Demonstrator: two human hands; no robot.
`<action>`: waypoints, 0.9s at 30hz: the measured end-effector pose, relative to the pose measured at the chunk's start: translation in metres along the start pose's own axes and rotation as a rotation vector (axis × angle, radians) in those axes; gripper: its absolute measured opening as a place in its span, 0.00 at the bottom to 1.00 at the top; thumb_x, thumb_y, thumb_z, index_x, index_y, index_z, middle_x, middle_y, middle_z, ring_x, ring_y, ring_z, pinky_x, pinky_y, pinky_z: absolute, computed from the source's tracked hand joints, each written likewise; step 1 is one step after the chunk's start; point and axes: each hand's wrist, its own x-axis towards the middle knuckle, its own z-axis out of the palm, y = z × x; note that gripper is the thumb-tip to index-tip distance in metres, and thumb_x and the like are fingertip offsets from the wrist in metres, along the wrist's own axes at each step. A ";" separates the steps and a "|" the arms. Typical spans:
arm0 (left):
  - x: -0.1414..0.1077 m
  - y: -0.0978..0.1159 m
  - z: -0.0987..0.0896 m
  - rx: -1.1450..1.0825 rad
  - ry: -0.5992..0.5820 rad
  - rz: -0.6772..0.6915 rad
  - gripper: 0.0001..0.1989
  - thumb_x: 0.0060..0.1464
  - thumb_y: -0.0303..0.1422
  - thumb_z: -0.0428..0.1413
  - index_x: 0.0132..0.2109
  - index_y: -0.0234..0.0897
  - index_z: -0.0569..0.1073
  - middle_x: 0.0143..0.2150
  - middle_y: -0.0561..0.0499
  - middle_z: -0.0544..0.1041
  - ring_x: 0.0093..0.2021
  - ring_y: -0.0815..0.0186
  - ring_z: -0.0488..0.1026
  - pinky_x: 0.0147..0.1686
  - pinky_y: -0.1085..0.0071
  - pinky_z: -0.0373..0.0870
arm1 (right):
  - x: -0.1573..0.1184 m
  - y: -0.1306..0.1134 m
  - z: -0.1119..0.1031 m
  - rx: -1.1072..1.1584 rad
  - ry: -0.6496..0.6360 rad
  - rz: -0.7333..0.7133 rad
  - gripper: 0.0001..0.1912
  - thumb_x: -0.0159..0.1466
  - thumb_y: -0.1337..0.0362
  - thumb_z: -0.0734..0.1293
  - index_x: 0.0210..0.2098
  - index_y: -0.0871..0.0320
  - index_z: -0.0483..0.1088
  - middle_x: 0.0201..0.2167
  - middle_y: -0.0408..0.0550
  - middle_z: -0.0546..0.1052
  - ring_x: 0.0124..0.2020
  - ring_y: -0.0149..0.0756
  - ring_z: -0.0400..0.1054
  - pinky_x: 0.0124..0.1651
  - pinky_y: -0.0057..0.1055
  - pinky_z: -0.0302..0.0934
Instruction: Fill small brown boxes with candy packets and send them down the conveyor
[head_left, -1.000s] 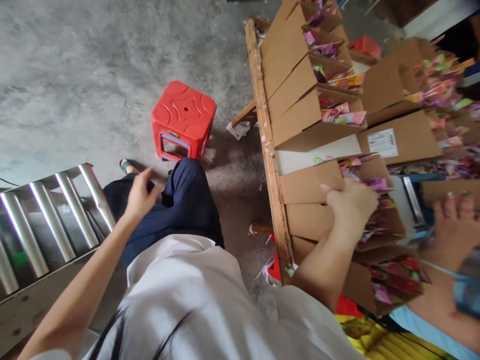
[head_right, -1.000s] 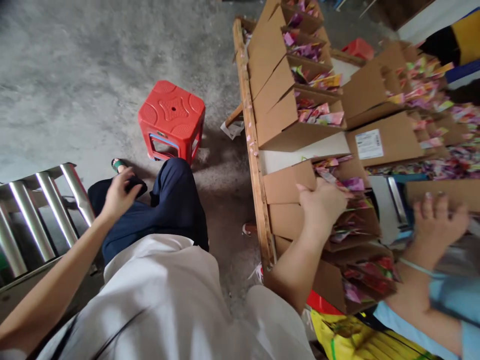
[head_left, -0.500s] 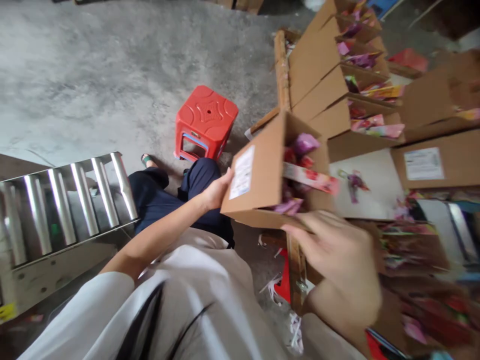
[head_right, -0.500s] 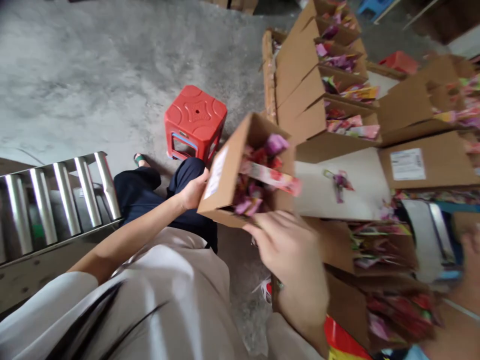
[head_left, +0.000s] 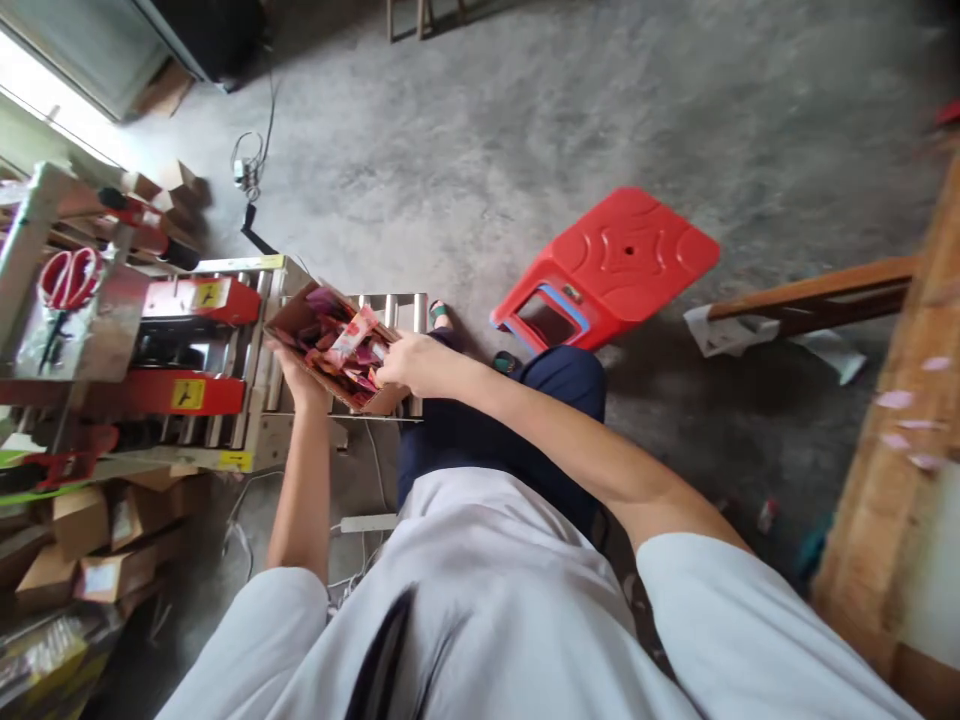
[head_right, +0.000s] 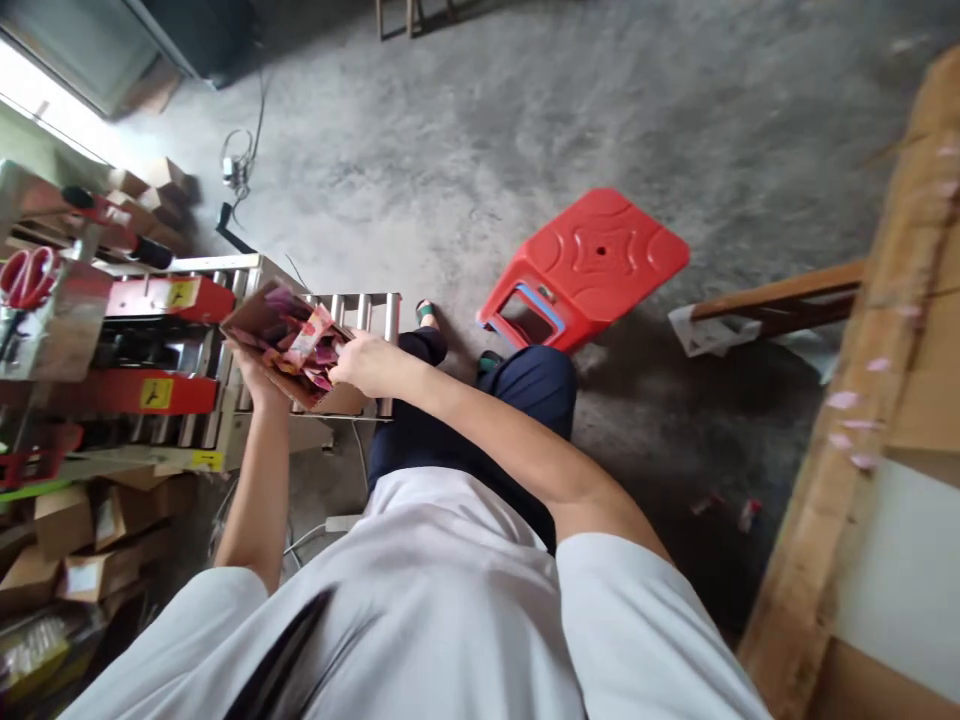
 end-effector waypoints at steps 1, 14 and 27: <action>0.007 0.000 -0.012 -0.014 0.086 0.037 0.36 0.60 0.62 0.44 0.61 0.41 0.70 0.51 0.42 0.78 0.55 0.55 0.76 0.52 0.59 0.76 | 0.007 0.000 0.003 -0.010 0.032 -0.008 0.16 0.66 0.75 0.60 0.44 0.56 0.76 0.40 0.49 0.80 0.49 0.42 0.71 0.65 0.49 0.53; 0.025 -0.011 -0.043 0.058 0.189 0.182 0.15 0.60 0.46 0.53 0.44 0.41 0.75 0.40 0.49 0.75 0.41 0.62 0.75 0.43 0.66 0.73 | 0.099 -0.013 0.035 0.256 -0.059 0.335 0.22 0.73 0.54 0.56 0.48 0.61 0.75 0.43 0.60 0.80 0.47 0.53 0.75 0.50 0.47 0.67; 0.065 0.013 -0.028 0.875 -0.220 0.181 0.14 0.59 0.37 0.50 0.26 0.39 0.66 0.30 0.45 0.72 0.38 0.57 0.71 0.45 0.60 0.65 | 0.087 -0.004 0.049 0.439 0.462 0.232 0.18 0.71 0.75 0.54 0.53 0.61 0.70 0.56 0.55 0.72 0.59 0.37 0.66 0.63 0.35 0.62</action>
